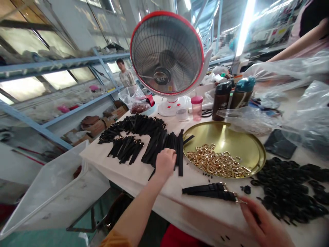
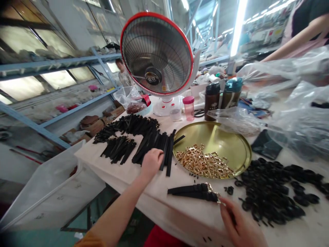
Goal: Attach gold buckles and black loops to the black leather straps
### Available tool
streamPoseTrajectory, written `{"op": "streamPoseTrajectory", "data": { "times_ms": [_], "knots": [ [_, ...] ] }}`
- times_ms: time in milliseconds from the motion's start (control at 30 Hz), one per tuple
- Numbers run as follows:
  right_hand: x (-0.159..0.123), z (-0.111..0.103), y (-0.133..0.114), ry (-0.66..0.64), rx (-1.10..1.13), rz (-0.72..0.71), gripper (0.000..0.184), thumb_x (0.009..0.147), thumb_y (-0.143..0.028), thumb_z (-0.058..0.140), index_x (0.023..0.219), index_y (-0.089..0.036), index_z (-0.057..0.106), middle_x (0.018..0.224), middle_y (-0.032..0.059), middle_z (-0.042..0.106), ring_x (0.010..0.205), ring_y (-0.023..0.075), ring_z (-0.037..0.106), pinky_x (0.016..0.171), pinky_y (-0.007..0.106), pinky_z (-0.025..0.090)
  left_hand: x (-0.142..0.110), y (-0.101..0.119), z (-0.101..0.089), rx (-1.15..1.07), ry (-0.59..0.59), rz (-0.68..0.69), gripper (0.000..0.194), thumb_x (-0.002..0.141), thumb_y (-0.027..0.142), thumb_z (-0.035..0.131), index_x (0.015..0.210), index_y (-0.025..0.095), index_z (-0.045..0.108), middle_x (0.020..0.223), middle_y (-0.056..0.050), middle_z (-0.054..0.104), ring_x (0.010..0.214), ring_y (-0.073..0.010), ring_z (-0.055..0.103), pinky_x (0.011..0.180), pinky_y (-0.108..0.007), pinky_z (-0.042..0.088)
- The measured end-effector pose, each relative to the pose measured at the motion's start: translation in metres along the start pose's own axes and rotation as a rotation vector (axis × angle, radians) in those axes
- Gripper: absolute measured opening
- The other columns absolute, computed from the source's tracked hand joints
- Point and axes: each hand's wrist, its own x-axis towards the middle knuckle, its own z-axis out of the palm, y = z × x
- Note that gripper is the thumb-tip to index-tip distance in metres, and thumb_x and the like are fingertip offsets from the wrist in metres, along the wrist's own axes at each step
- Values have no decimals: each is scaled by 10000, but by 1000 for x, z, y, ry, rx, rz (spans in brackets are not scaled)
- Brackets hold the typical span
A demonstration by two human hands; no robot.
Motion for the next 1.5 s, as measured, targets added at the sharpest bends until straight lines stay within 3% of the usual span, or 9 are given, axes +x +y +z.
{"op": "streamPoseTrajectory", "data": {
  "times_ms": [200,500,600,700,833,1133,1300,1400,1500],
  "knots": [
    [2,7,6,13,-34,-84,254,778,-402,462,929,-244,591,850,58,708,715,240,672,631,327,544,44,-54,-10,98,-20,-232,225,826,194,422,934,68,575,964,-171,583,889,-236,580,756,-319,433],
    [5,1,-16,36,73,-36,212,813,-340,457,916,-205,586,879,82,677,804,227,633,737,345,484,6,-14,-41,-202,27,-100,306,844,202,334,1058,118,537,1060,-120,582,992,-208,534,844,-290,402],
    [6,-9,-36,48,271,91,242,818,-374,457,931,-188,564,732,43,620,680,184,588,644,312,463,-39,21,-37,-678,-339,75,260,798,276,433,953,133,584,851,-36,629,764,-138,570,678,-223,440],
    [9,-20,-57,5,715,291,335,846,-421,394,1072,-187,473,565,-45,469,477,113,448,459,237,376,-85,53,-25,-1167,-845,-4,229,718,263,518,882,120,592,674,16,581,573,-78,507,556,-189,404],
    [10,-31,-66,23,994,471,210,758,-373,573,847,-194,508,485,-90,365,404,60,331,394,190,265,-114,70,-14,-1303,-1046,-157,232,688,269,548,868,128,588,617,30,561,467,-49,468,475,-174,371],
    [-1,-43,-42,277,1016,564,195,704,-329,644,822,-204,553,476,-77,416,413,60,339,387,184,255,-128,44,0,-1590,-914,-351,288,680,319,634,880,120,573,654,6,583,459,-31,490,462,-150,347],
    [-15,-46,-36,295,944,595,193,720,-358,633,808,-214,540,483,-68,461,451,74,387,425,186,298,-127,55,9,-1703,-657,-475,283,629,231,690,866,139,565,618,41,540,519,-38,491,511,-152,365],
    [-31,-43,-42,166,863,600,188,760,-381,587,761,-210,509,521,-49,522,498,84,442,500,197,359,-122,68,19,-1840,-498,-556,286,647,236,683,898,153,574,640,44,530,563,-36,489,544,-147,374],
    [-48,-38,-61,-149,807,569,237,802,-409,504,687,-205,467,536,-27,553,506,107,478,514,227,383,-120,85,26,-1839,-521,-554,288,692,312,652,911,132,599,719,7,559,628,-51,503,567,-154,390]
  ]
}}
